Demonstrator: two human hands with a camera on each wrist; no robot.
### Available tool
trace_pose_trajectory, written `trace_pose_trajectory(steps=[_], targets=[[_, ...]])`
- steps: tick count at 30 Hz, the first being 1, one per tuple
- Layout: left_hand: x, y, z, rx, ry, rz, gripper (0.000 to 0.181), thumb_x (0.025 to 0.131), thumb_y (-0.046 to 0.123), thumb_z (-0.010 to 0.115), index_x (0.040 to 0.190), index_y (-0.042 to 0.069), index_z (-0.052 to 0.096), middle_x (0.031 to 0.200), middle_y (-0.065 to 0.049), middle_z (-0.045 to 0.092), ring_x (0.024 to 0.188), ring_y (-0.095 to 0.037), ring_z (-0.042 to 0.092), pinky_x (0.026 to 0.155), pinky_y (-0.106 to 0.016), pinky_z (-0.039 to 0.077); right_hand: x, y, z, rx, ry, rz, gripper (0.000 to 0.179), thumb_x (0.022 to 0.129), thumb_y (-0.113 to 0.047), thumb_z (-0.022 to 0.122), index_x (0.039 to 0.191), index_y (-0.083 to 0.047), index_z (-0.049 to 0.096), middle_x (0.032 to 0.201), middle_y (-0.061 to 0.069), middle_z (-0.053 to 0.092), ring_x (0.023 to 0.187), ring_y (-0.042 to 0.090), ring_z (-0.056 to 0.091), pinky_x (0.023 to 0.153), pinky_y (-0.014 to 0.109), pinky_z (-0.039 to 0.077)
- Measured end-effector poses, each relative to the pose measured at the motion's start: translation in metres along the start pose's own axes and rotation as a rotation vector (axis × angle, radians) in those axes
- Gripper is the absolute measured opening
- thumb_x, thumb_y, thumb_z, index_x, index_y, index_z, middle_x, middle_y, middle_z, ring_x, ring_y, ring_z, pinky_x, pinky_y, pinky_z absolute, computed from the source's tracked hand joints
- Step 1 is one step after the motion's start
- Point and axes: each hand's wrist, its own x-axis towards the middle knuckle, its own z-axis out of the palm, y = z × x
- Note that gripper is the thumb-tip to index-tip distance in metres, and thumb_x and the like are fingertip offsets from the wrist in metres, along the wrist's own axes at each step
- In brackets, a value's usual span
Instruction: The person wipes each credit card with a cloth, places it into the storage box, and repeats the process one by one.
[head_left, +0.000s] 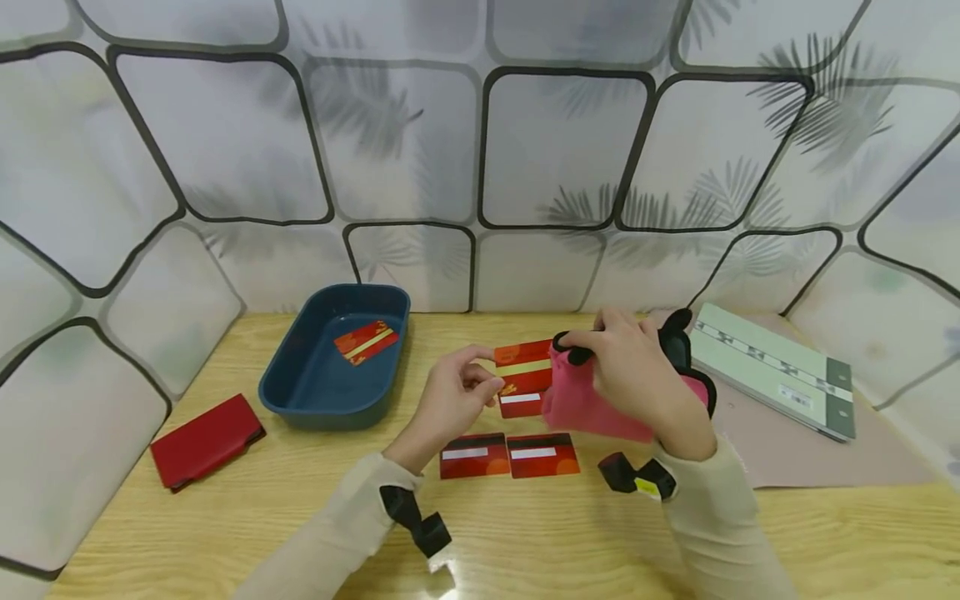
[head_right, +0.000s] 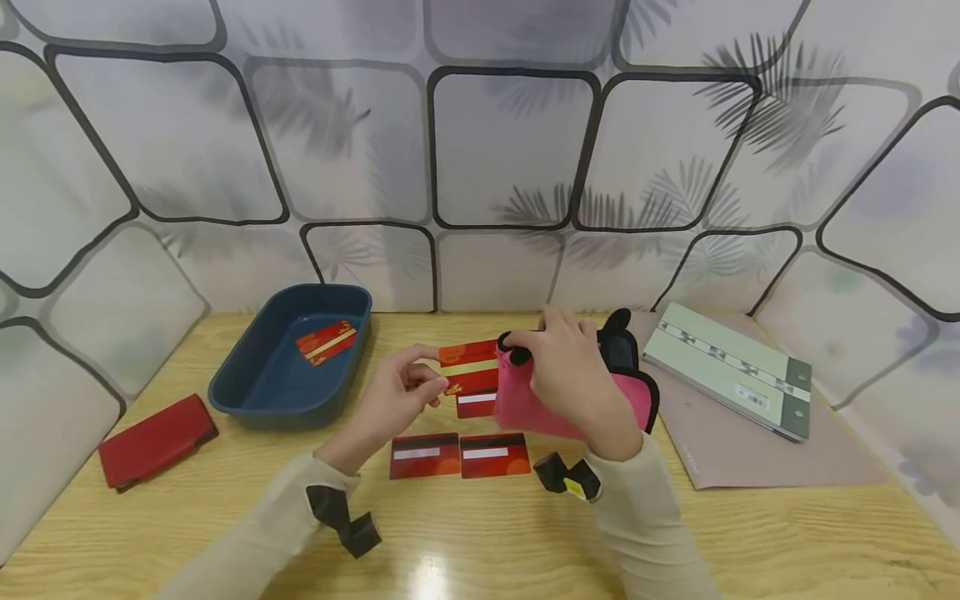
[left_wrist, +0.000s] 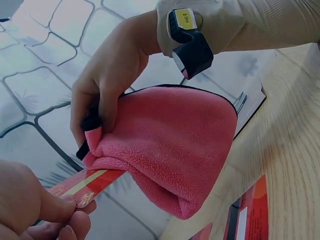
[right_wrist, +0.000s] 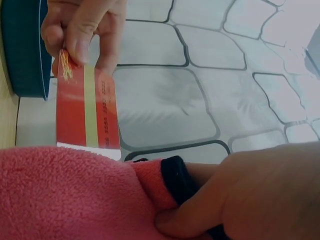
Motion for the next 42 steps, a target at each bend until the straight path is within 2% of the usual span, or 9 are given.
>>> trace_pose_trajectory(steps=[9, 13, 15, 22, 26, 29, 35, 38, 42], targets=[[0.0, 0.001, -0.002, -0.036, 0.044, -0.083, 0.026, 0.086, -0.003, 0.066, 0.113, -0.001, 0.063, 0.074, -0.016, 0.069, 0.052, -0.012, 0.058, 0.052, -0.029, 0.05, -0.003, 0.011, -0.007, -0.045, -0.03, 0.051, 0.044, 0.085, 0.007, 0.043, 0.109, -0.015, 0.072, 0.085, 0.011, 0.047, 0.086, 0.03, 0.046, 0.071, 0.044, 0.029], [0.001, 0.0, -0.004, -0.023, 0.056, -0.096, 0.028, 0.086, -0.003, 0.067, 0.113, -0.001, 0.063, 0.072, -0.015, 0.069, 0.053, -0.021, 0.061, 0.057, -0.039, 0.055, -0.004, 0.012, -0.009, -0.042, -0.033, 0.04, 0.045, 0.084, 0.007, 0.043, 0.108, -0.016, 0.072, 0.084, 0.011, 0.048, 0.085, 0.029, 0.046, 0.07, 0.044, 0.029], [0.001, 0.0, -0.005, -0.021, 0.057, -0.106, 0.028, 0.085, -0.002, 0.067, 0.113, 0.0, 0.063, 0.07, -0.013, 0.069, 0.053, -0.022, 0.061, 0.057, -0.039, 0.055, -0.005, 0.012, -0.01, -0.034, -0.031, 0.028, 0.042, 0.082, 0.005, 0.046, 0.107, -0.016, 0.072, 0.084, 0.011, 0.049, 0.084, 0.029, 0.048, 0.07, 0.045, 0.029], [0.002, -0.002, -0.005, -0.03, 0.035, -0.09, 0.028, 0.087, -0.002, 0.066, 0.114, -0.002, 0.062, 0.072, -0.014, 0.07, 0.051, -0.011, 0.059, 0.049, -0.024, 0.046, -0.007, 0.008, -0.017, 0.062, -0.053, -0.071, 0.033, 0.08, -0.002, 0.057, 0.104, -0.016, 0.074, 0.081, 0.003, 0.051, 0.077, 0.019, 0.047, 0.075, 0.044, 0.029], [0.002, -0.002, -0.004, -0.026, 0.03, -0.09, 0.027, 0.087, -0.003, 0.066, 0.113, -0.002, 0.062, 0.073, -0.015, 0.069, 0.053, -0.011, 0.059, 0.049, -0.022, 0.044, -0.007, -0.001, -0.017, 0.115, -0.049, -0.137, 0.032, 0.08, -0.001, 0.058, 0.103, -0.016, 0.074, 0.079, -0.002, 0.05, 0.074, 0.013, 0.046, 0.075, 0.042, 0.031], [0.002, -0.002, -0.004, -0.022, 0.025, -0.089, 0.027, 0.087, -0.003, 0.066, 0.114, -0.002, 0.062, 0.075, -0.017, 0.069, 0.054, -0.012, 0.059, 0.051, -0.023, 0.046, -0.005, -0.009, -0.012, 0.123, -0.005, -0.202, 0.031, 0.079, 0.0, 0.058, 0.102, -0.015, 0.074, 0.077, -0.003, 0.049, 0.071, 0.012, 0.044, 0.073, 0.038, 0.033], [0.002, -0.001, -0.003, -0.029, -0.037, -0.052, 0.028, 0.087, -0.005, 0.064, 0.115, -0.002, 0.061, 0.079, -0.022, 0.069, 0.058, -0.022, 0.061, 0.055, -0.029, 0.051, 0.0, -0.021, 0.003, 0.107, 0.05, -0.267, 0.032, 0.079, 0.001, 0.058, 0.101, -0.014, 0.075, 0.077, -0.002, 0.048, 0.067, 0.012, 0.042, 0.066, 0.032, 0.03], [0.002, -0.002, -0.003, -0.024, -0.081, -0.043, 0.027, 0.088, -0.005, 0.063, 0.115, 0.0, 0.061, 0.078, -0.019, 0.069, 0.06, -0.025, 0.06, 0.056, -0.029, 0.051, 0.001, -0.024, 0.008, 0.073, 0.05, -0.265, 0.034, 0.078, 0.003, 0.059, 0.101, -0.016, 0.075, 0.078, -0.001, 0.048, 0.065, 0.012, 0.042, 0.064, 0.032, 0.028], [0.001, -0.002, -0.003, -0.007, -0.125, -0.033, 0.026, 0.089, -0.004, 0.062, 0.115, 0.001, 0.062, 0.076, -0.013, 0.069, 0.059, -0.02, 0.059, 0.053, -0.027, 0.048, 0.0, -0.027, 0.013, 0.045, 0.048, -0.26, 0.03, 0.082, 0.001, 0.061, 0.099, -0.019, 0.075, 0.078, 0.0, 0.047, 0.066, 0.014, 0.041, 0.063, 0.031, 0.027]])
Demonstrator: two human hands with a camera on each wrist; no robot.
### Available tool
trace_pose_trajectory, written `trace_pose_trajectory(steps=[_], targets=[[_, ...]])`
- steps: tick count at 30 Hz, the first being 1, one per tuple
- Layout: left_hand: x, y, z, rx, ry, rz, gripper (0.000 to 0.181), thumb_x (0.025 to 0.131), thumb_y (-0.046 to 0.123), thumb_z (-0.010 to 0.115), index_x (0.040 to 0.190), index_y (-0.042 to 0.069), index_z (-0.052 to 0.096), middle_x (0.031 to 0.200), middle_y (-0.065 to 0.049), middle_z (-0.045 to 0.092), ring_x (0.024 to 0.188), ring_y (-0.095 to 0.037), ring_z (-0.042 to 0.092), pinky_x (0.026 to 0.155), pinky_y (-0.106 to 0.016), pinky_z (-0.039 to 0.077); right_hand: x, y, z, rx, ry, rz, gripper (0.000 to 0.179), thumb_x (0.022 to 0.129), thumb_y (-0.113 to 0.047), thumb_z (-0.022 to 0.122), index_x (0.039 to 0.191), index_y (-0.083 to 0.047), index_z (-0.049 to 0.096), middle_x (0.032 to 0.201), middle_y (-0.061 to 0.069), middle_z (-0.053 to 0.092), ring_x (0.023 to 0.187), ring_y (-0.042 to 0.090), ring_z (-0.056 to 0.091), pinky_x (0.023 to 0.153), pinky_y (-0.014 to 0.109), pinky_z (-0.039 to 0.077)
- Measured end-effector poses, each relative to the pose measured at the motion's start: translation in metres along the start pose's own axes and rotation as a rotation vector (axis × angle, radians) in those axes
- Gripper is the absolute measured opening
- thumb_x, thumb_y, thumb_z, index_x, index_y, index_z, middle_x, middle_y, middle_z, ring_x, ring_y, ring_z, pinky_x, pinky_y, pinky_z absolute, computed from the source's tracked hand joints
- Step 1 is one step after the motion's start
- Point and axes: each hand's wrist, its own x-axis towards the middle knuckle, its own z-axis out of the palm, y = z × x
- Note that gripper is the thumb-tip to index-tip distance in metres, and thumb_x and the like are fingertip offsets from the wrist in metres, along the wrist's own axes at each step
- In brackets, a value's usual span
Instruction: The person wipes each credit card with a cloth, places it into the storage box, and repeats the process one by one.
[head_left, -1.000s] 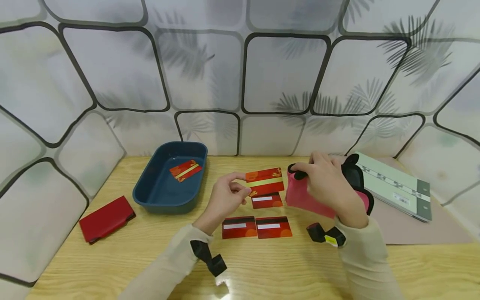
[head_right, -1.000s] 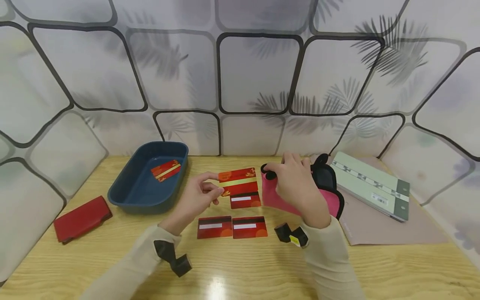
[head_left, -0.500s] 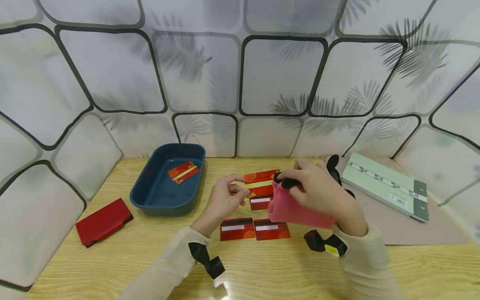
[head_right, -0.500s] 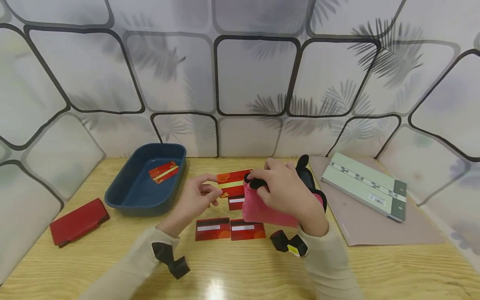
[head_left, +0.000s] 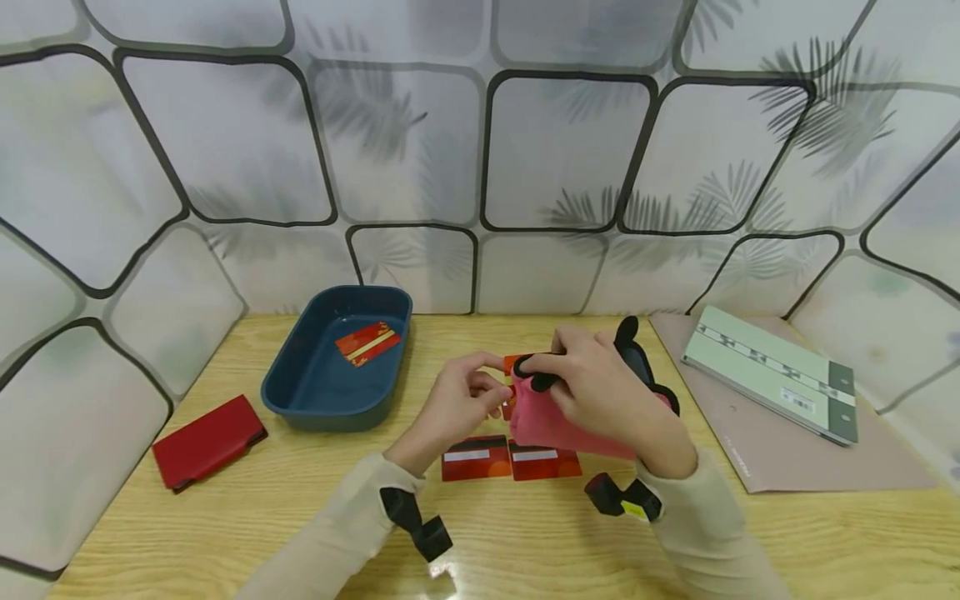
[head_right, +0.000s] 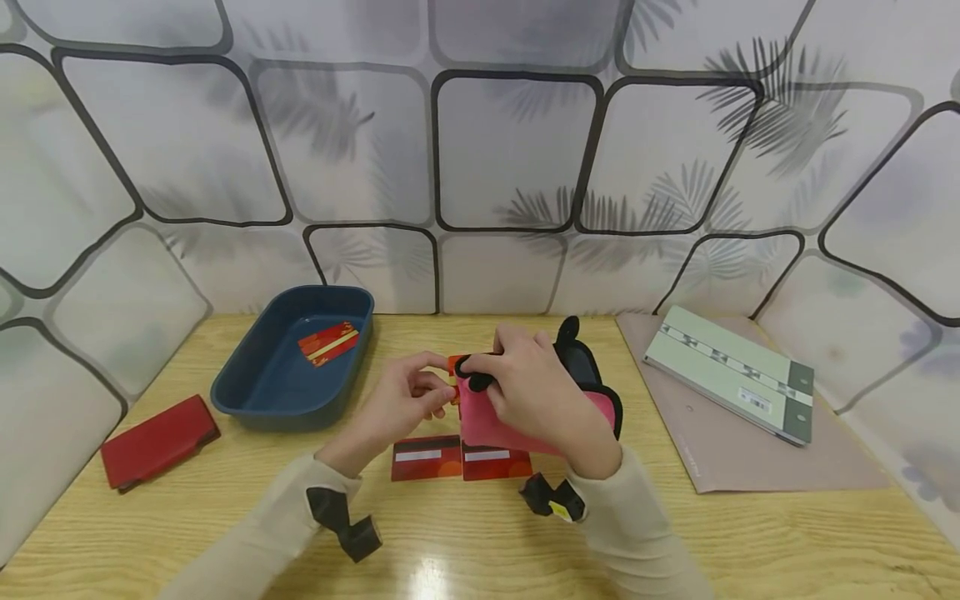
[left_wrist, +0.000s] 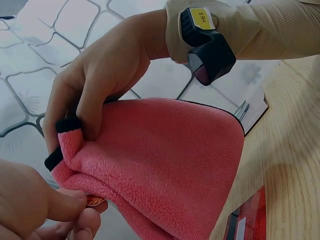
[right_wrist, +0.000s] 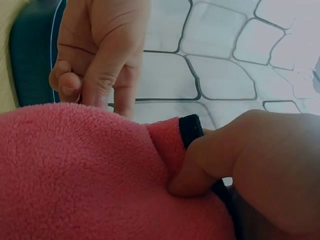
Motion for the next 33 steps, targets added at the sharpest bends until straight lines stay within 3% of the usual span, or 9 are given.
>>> trace_pose_trajectory(steps=[6, 15, 28, 33], targets=[[-0.001, 0.001, 0.001, -0.004, -0.026, 0.01, 0.025, 0.09, -0.004, 0.061, 0.114, 0.003, 0.062, 0.074, -0.011, 0.067, 0.061, -0.027, 0.058, 0.05, -0.023, 0.04, 0.0, -0.003, 0.004, -0.02, 0.011, -0.014, 0.025, 0.085, -0.002, 0.064, 0.097, -0.021, 0.076, 0.079, 0.001, 0.048, 0.07, 0.016, 0.043, 0.062, 0.03, 0.027], [-0.003, 0.002, 0.001, 0.016, -0.018, 0.025, 0.023, 0.09, -0.005, 0.061, 0.111, 0.003, 0.062, 0.071, -0.009, 0.065, 0.055, -0.016, 0.054, 0.048, -0.022, 0.039, 0.0, -0.003, 0.005, -0.013, -0.019, 0.026, 0.029, 0.086, 0.0, 0.061, 0.1, -0.02, 0.075, 0.078, 0.001, 0.047, 0.07, 0.016, 0.041, 0.063, 0.031, 0.026], [-0.001, -0.001, 0.002, -0.007, 0.049, -0.003, 0.021, 0.089, -0.007, 0.061, 0.108, 0.001, 0.057, 0.079, -0.023, 0.063, 0.058, -0.024, 0.055, 0.052, -0.022, 0.044, -0.001, 0.01, -0.002, -0.003, -0.082, 0.142, 0.033, 0.085, 0.002, 0.056, 0.105, -0.017, 0.075, 0.08, 0.002, 0.048, 0.069, 0.016, 0.046, 0.066, 0.033, 0.029], [-0.001, 0.001, 0.0, -0.005, 0.042, -0.002, 0.021, 0.088, -0.008, 0.061, 0.106, 0.001, 0.056, 0.074, -0.016, 0.063, 0.056, -0.02, 0.054, 0.053, -0.023, 0.046, -0.002, 0.016, -0.005, -0.007, -0.072, 0.159, 0.033, 0.084, 0.002, 0.057, 0.104, -0.017, 0.075, 0.08, 0.003, 0.048, 0.071, 0.017, 0.047, 0.068, 0.036, 0.032]])
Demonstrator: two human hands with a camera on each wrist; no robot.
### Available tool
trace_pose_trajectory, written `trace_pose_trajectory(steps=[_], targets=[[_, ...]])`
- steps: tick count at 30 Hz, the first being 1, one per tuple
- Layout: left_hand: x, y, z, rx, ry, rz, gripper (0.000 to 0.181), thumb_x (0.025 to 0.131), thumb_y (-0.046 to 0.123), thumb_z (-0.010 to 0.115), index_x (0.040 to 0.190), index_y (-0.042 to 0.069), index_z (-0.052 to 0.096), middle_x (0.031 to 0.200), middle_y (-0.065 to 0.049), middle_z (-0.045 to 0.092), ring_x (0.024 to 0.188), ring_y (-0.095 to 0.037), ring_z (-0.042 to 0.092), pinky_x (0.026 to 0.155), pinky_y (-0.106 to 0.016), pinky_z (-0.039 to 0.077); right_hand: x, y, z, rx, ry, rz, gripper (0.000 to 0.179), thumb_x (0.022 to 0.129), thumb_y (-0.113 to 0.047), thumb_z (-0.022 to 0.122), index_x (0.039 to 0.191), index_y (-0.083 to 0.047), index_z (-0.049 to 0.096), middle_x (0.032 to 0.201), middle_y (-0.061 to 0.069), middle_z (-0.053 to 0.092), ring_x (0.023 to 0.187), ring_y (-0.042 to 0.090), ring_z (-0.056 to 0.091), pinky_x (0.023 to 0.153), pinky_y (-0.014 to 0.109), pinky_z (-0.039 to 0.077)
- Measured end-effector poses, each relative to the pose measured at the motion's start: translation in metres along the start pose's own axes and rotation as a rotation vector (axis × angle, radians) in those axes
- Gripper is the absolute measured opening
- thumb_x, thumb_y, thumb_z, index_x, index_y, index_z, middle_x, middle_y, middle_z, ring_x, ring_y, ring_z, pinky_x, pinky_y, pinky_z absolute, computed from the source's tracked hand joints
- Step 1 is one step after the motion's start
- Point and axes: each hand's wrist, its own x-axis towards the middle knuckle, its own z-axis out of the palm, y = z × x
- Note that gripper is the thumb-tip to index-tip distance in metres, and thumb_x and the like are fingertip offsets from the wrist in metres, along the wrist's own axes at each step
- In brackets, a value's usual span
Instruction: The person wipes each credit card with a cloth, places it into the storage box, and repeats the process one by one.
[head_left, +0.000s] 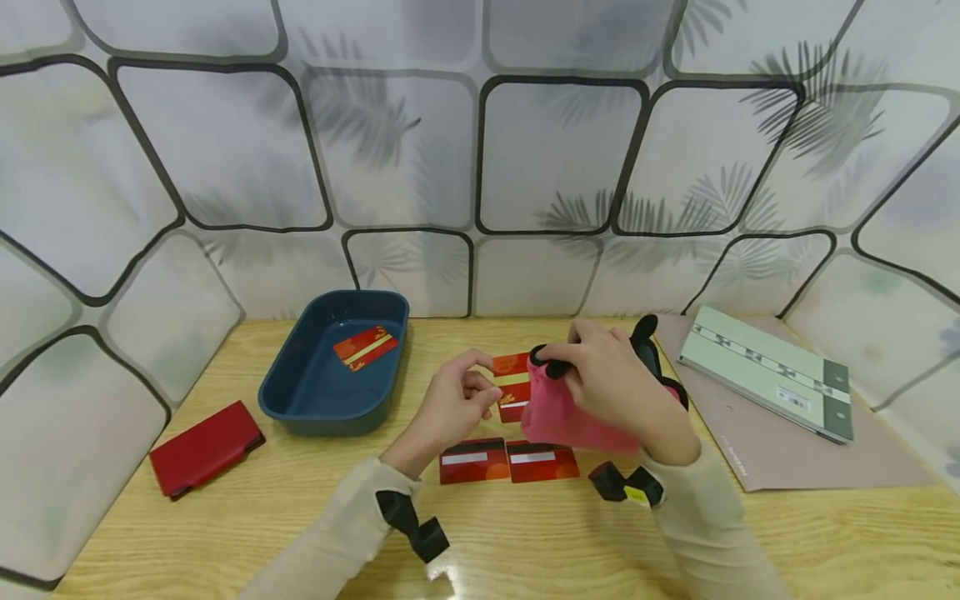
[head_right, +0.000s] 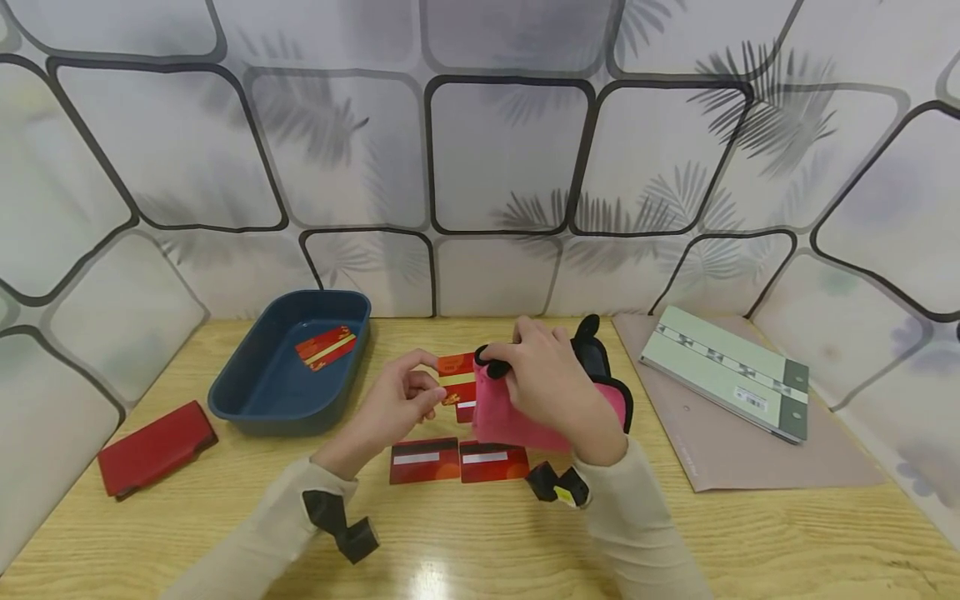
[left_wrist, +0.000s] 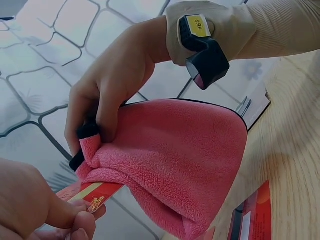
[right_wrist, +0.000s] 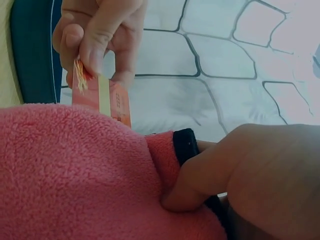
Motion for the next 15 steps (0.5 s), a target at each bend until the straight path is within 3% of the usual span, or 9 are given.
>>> trace_pose_trajectory(steps=[7, 15], targets=[[-0.001, 0.001, -0.002, 0.001, 0.003, 0.012, 0.02, 0.089, -0.008, 0.06, 0.106, 0.001, 0.056, 0.071, -0.011, 0.062, 0.055, -0.014, 0.052, 0.051, -0.022, 0.043, -0.001, 0.008, -0.004, 0.0, 0.001, 0.035, 0.035, 0.082, 0.003, 0.055, 0.104, -0.016, 0.075, 0.081, 0.004, 0.049, 0.073, 0.02, 0.049, 0.071, 0.039, 0.034], [0.001, 0.0, -0.004, 0.009, 0.023, -0.008, 0.021, 0.088, -0.008, 0.061, 0.106, 0.001, 0.057, 0.072, -0.01, 0.063, 0.058, -0.025, 0.057, 0.05, -0.022, 0.041, -0.004, 0.018, -0.007, -0.014, 0.023, 0.064, 0.038, 0.078, 0.004, 0.053, 0.103, -0.014, 0.074, 0.08, 0.007, 0.05, 0.076, 0.025, 0.05, 0.071, 0.042, 0.031]])
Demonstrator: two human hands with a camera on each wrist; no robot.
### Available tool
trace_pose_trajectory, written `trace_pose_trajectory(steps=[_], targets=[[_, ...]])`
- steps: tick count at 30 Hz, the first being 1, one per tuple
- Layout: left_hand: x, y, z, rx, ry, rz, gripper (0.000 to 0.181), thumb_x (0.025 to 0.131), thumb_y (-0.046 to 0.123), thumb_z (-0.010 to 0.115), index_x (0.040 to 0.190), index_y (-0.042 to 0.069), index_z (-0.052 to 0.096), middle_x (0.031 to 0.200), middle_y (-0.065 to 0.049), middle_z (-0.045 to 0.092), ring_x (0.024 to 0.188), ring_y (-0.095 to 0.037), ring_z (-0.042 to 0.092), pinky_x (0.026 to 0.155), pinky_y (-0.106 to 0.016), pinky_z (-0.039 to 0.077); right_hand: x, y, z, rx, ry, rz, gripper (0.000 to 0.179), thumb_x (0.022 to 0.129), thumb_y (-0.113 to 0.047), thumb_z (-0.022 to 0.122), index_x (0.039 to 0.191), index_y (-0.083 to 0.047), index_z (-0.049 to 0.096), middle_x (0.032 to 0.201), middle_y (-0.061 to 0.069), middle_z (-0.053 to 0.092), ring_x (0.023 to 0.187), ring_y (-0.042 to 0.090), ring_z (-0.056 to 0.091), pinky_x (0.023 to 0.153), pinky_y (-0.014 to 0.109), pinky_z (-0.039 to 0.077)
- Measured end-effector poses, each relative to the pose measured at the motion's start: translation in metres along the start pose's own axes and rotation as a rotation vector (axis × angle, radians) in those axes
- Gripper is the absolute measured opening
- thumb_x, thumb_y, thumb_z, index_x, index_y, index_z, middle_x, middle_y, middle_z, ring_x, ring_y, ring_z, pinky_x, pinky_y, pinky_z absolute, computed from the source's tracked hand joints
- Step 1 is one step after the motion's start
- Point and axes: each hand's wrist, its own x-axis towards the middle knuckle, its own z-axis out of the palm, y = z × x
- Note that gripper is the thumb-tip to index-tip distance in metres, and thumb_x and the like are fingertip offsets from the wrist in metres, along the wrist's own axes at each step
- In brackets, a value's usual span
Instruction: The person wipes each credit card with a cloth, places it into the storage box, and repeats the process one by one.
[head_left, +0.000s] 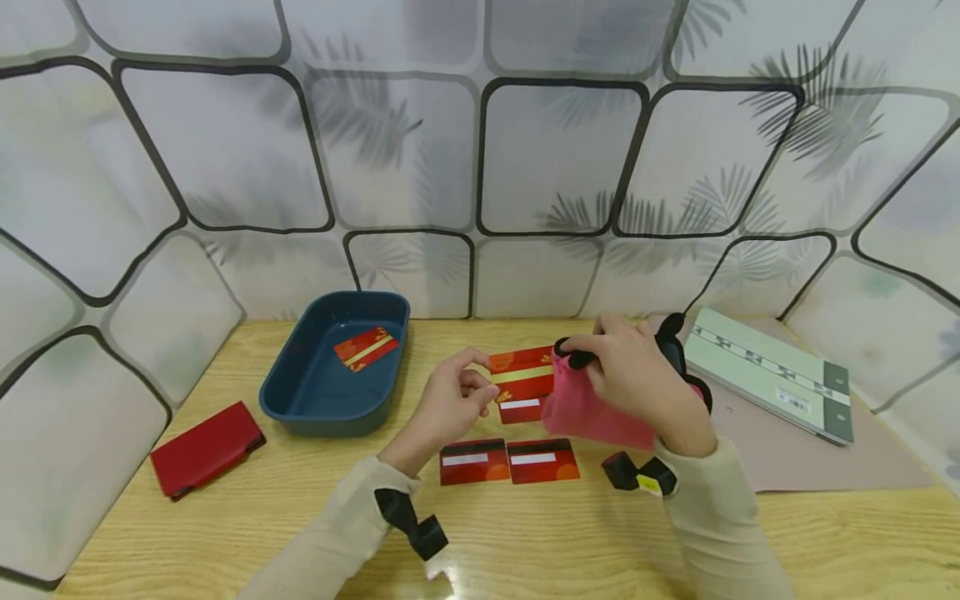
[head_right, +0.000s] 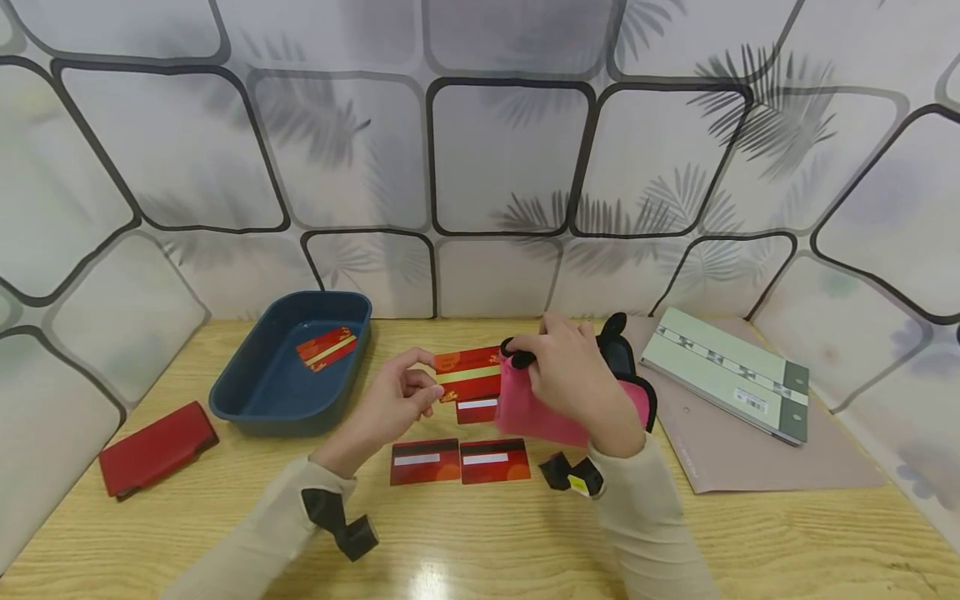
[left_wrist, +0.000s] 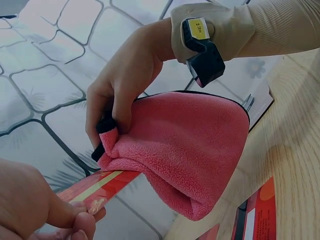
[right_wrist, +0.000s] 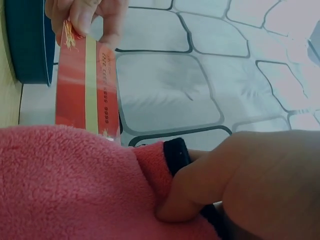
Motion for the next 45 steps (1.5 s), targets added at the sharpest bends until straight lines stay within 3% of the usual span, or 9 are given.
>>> trace_pose_trajectory(steps=[7, 18, 23, 27, 32, 37, 45], targets=[[0.0, 0.001, -0.001, -0.003, 0.025, -0.024, 0.02, 0.088, -0.006, 0.062, 0.107, 0.001, 0.058, 0.072, -0.01, 0.065, 0.055, -0.014, 0.057, 0.049, -0.023, 0.04, -0.001, 0.006, -0.002, -0.023, 0.001, 0.033, 0.038, 0.078, 0.004, 0.052, 0.104, -0.013, 0.074, 0.083, 0.009, 0.051, 0.08, 0.027, 0.052, 0.073, 0.043, 0.031], [0.001, 0.001, -0.003, 0.003, 0.039, -0.037, 0.02, 0.088, -0.003, 0.064, 0.106, 0.002, 0.059, 0.071, -0.008, 0.066, 0.057, -0.017, 0.059, 0.052, -0.024, 0.045, -0.005, 0.013, -0.015, -0.005, -0.041, 0.072, 0.036, 0.08, 0.0, 0.051, 0.106, -0.013, 0.073, 0.083, 0.009, 0.052, 0.078, 0.029, 0.052, 0.078, 0.049, 0.029], [0.001, 0.001, -0.005, 0.013, 0.037, -0.035, 0.021, 0.088, -0.002, 0.064, 0.108, 0.002, 0.059, 0.072, -0.009, 0.067, 0.057, -0.017, 0.06, 0.053, -0.024, 0.046, -0.009, 0.005, -0.022, 0.044, -0.05, 0.04, 0.031, 0.081, -0.003, 0.055, 0.103, -0.012, 0.074, 0.082, 0.005, 0.055, 0.074, 0.023, 0.051, 0.068, 0.037, 0.039], [0.001, 0.0, -0.005, 0.018, 0.026, -0.037, 0.024, 0.088, -0.002, 0.065, 0.111, 0.002, 0.059, 0.072, -0.01, 0.067, 0.059, -0.023, 0.061, 0.054, -0.025, 0.048, -0.012, -0.006, -0.023, 0.098, -0.03, -0.027, 0.032, 0.08, -0.001, 0.054, 0.101, -0.012, 0.075, 0.077, 0.001, 0.053, 0.069, 0.016, 0.048, 0.062, 0.029, 0.037], [0.001, 0.0, -0.002, 0.015, 0.016, -0.024, 0.024, 0.088, -0.002, 0.064, 0.111, 0.001, 0.059, 0.074, -0.011, 0.068, 0.061, -0.027, 0.062, 0.055, -0.024, 0.048, -0.009, -0.021, -0.015, 0.079, -0.035, -0.082, 0.031, 0.08, -0.001, 0.055, 0.1, -0.013, 0.075, 0.072, -0.002, 0.049, 0.062, 0.011, 0.042, 0.057, 0.026, 0.035], [-0.001, 0.0, 0.0, 0.035, 0.004, 0.001, 0.023, 0.088, -0.002, 0.065, 0.11, 0.001, 0.059, 0.076, -0.015, 0.068, 0.059, -0.023, 0.06, 0.054, -0.024, 0.048, -0.005, -0.032, -0.003, 0.046, -0.057, -0.102, 0.029, 0.081, -0.001, 0.058, 0.101, -0.013, 0.075, 0.075, -0.001, 0.048, 0.064, 0.012, 0.041, 0.06, 0.027, 0.034], [-0.002, -0.001, 0.003, 0.04, -0.023, 0.033, 0.023, 0.089, -0.004, 0.062, 0.111, 0.0, 0.059, 0.079, -0.019, 0.068, 0.056, -0.02, 0.057, 0.053, -0.025, 0.048, -0.003, -0.039, 0.011, 0.019, 0.001, -0.141, 0.03, 0.083, 0.001, 0.059, 0.104, -0.014, 0.074, 0.08, 0.002, 0.049, 0.068, 0.016, 0.043, 0.064, 0.032, 0.033]])
